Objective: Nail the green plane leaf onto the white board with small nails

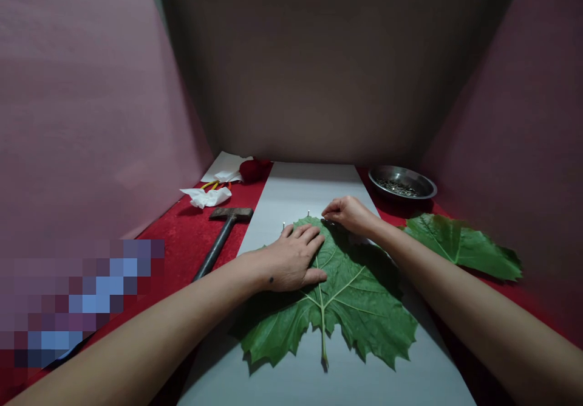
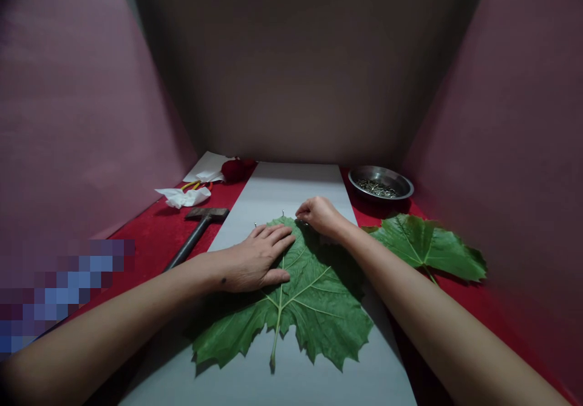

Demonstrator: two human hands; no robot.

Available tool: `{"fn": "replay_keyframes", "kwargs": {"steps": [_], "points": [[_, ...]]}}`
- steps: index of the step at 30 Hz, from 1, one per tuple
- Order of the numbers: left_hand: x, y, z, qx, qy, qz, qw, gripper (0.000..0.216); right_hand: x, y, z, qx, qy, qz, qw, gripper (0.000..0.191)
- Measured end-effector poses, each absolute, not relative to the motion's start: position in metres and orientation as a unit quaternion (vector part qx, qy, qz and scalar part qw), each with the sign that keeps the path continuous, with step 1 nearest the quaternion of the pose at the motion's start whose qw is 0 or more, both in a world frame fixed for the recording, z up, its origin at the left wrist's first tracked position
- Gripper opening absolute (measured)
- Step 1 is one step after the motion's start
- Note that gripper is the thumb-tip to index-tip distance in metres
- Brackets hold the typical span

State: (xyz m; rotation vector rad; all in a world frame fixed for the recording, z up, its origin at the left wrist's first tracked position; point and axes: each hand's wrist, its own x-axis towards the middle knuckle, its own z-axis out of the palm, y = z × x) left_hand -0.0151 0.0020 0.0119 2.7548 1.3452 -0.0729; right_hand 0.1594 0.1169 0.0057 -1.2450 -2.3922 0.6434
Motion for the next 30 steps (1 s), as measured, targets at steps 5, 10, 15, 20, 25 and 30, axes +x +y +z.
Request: {"fn": "replay_keyframes", "kwargs": {"steps": [5,10,15,20,25,30], "points": [[-0.0151,0.0019,0.0113,0.898,0.438,-0.021,0.036,0.068,0.1593,0.1171,0.0049,-0.436,-0.851,0.226,0.188,0.018],[-0.0152,0.0017,0.0124,0.9,0.435,-0.021,0.03,0.067,0.1599,0.1189,0.0025,-0.443,-0.847,0.228,0.185,0.016],[-0.0147,0.0017,0.0137,0.901,0.433,-0.025,0.026,0.068,0.1594,0.1204,0.002,-0.451,-0.837,0.248,0.186,0.016],[-0.0143,0.0024,0.0132,0.9,0.435,-0.03,0.025,0.068,0.1581,0.1197,0.0034,-0.459,-0.832,0.25,0.187,0.015],[-0.0154,0.0027,0.0124,0.9,0.434,-0.024,0.03,0.069,0.1599,0.1202,0.0024,-0.479,-0.798,0.302,0.206,0.013],[-0.0155,0.0022,0.0131,0.9,0.433,-0.022,0.031,0.067,0.165,0.1238,-0.0008,-0.466,-0.766,0.376,0.232,0.014]]}}
